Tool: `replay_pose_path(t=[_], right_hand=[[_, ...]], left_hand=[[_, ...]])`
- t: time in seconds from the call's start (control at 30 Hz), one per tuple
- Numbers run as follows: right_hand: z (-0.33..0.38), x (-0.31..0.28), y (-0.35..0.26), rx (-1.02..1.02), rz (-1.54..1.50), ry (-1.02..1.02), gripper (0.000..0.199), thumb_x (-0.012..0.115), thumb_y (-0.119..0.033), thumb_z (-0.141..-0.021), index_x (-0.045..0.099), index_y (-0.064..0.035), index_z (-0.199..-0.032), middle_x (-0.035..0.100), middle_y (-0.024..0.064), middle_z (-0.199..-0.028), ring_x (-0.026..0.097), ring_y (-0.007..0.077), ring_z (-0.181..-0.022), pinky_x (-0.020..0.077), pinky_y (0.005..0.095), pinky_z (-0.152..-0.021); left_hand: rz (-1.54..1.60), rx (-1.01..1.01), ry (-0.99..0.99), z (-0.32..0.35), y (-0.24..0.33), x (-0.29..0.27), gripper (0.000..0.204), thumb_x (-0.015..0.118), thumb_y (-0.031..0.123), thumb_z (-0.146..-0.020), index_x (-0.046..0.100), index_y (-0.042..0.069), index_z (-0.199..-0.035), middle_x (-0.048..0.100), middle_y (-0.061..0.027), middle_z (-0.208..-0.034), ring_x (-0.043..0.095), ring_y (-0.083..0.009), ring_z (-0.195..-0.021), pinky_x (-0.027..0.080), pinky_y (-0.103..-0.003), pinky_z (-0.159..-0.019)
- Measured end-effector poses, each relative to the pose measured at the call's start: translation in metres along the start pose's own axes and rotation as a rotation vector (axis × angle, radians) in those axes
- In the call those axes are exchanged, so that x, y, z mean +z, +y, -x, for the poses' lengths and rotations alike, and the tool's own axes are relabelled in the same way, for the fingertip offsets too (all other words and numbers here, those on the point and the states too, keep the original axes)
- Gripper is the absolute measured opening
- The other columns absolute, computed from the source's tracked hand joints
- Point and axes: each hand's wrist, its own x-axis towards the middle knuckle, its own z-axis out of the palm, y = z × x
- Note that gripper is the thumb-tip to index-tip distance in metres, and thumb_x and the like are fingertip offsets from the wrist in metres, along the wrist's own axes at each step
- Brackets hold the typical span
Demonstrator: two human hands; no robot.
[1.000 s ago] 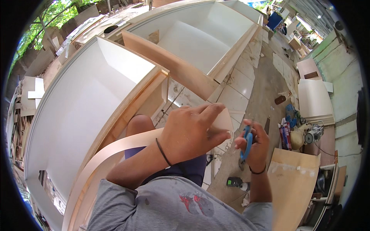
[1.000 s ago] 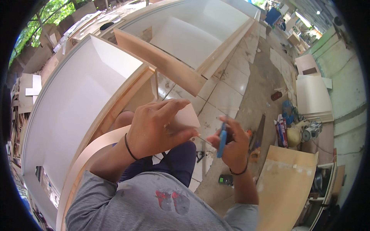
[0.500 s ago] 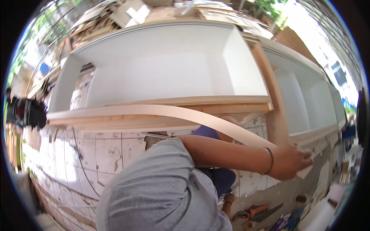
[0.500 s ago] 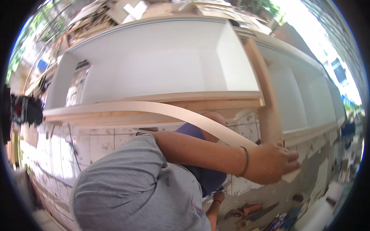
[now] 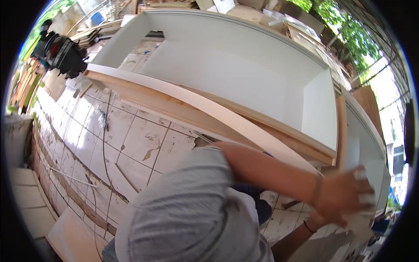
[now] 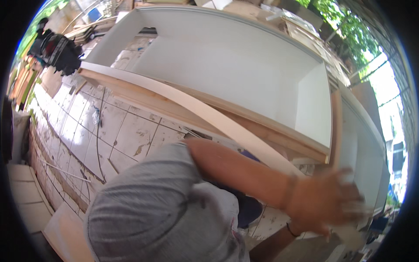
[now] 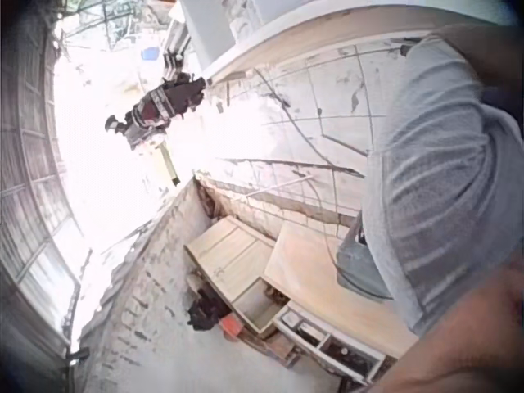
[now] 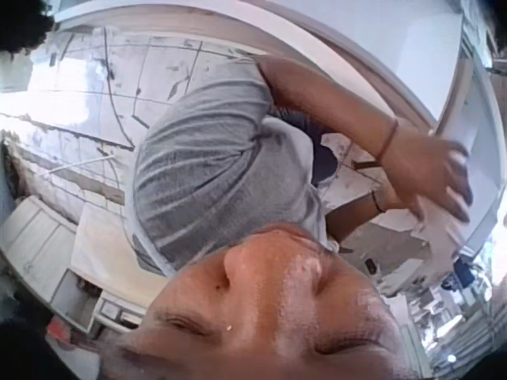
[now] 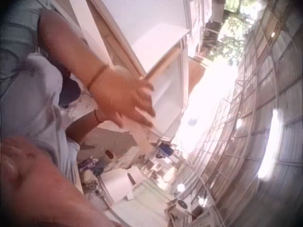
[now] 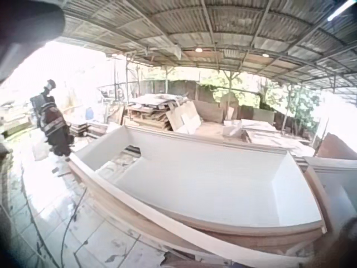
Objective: The person applies a finishing strip to the edge of a wooden cabinet, sands the edge smooth with a block, and uses a pencil and straightedge to mark a second piece of wood before cutting it with scissors.
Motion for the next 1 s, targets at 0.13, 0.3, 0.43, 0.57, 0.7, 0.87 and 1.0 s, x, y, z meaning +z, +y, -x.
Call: replay_pose_path(t=[0.13,0.3,0.43,0.57,0.7,0.87,1.0], right_hand=[[-0.036,0.009,-0.012,0.046,-0.041,-0.065,0.044,0.048,-0.026,-0.098,0.044,0.0057,-0.128,0.053,0.0138,-0.121,0.051,0.0229,-0.113,0.0424,0.0387,-0.097],[-0.068,0.01,0.017,0.096,-0.11,-0.092,0.043,0.048,-0.027,-0.098,0.046,0.0047,-0.128,0.057,0.0134,-0.117,0.056,0.0226,-0.109,0.044,0.0367,-0.095],[-0.091,0.028,0.033,0.15,-0.17,0.163,0.046,0.049,-0.027,-0.097,0.044,0.0062,-0.129,0.051,0.0158,-0.123,0.05,0.026,-0.114,0.041,0.0398,-0.098],[-0.113,0.006,0.047,0.145,-0.144,0.206,0.05,0.05,-0.027,-0.097,0.04,0.0062,-0.133,0.05,0.0184,-0.124,0.049,0.0274,-0.117,0.0399,0.0406,-0.101],[-0.146,-0.001,0.057,0.203,-0.128,0.192,0.047,0.051,-0.026,-0.095,0.044,0.0054,-0.13,0.052,0.0199,-0.122,0.051,0.0316,-0.115,0.0408,0.0459,-0.102],[-0.19,0.015,0.084,0.142,0.0,0.261,0.045,0.051,-0.029,-0.095,0.049,0.0048,-0.125,0.053,0.0189,-0.126,0.05,0.0321,-0.117,0.0396,0.0496,-0.103],[-0.216,0.038,0.117,0.148,-0.079,0.218,0.044,0.046,-0.033,-0.096,0.052,0.0002,-0.124,0.058,0.0148,-0.116,0.055,0.0302,-0.11,0.042,0.0472,-0.1]], left_hand=[[-0.386,-0.374,0.016,0.097,-0.071,-0.159,0.068,0.08,0.029,-0.069,0.051,0.006,-0.126,0.052,-0.0162,-0.121,0.048,-0.0329,-0.112,0.035,-0.045,-0.098],[-1.237,-0.767,0.293,0.226,-0.036,-0.29,0.068,0.074,0.027,-0.077,0.043,0.001,-0.132,0.045,-0.0209,-0.133,0.039,-0.0361,-0.126,0.03,-0.046,-0.106],[-1.0,-1.302,1.315,0.318,-0.049,-0.354,0.059,0.059,0.05,-0.087,0.05,0.003,-0.122,0.052,-0.0168,-0.123,0.047,-0.0275,-0.116,0.039,-0.041,-0.097],[-0.231,-1.553,1.499,0.357,-0.055,-0.379,0.039,0.057,0.051,-0.089,0.054,0.014,-0.079,0.051,-0.0011,-0.073,0.052,-0.0116,-0.068,0.042,-0.027,-0.061],[-0.296,-1.617,1.397,0.348,-0.078,-0.361,0.035,0.057,0.045,-0.09,0.057,0.011,-0.082,0.053,-0.0013,-0.076,0.054,-0.0125,-0.067,0.046,-0.026,-0.058],[-0.037,-1.605,1.236,0.369,-0.073,-0.395,0.042,0.054,0.051,-0.09,0.06,0.01,-0.084,0.059,-0.0041,-0.079,0.056,-0.0151,-0.066,0.051,-0.031,-0.067],[0.169,-1.894,1.064,0.362,-0.057,-0.422,0.072,0.05,0.071,-0.083,0.051,0.008,-0.119,0.057,-0.006,-0.104,0.055,-0.0193,-0.093,0.042,-0.038,-0.087]])
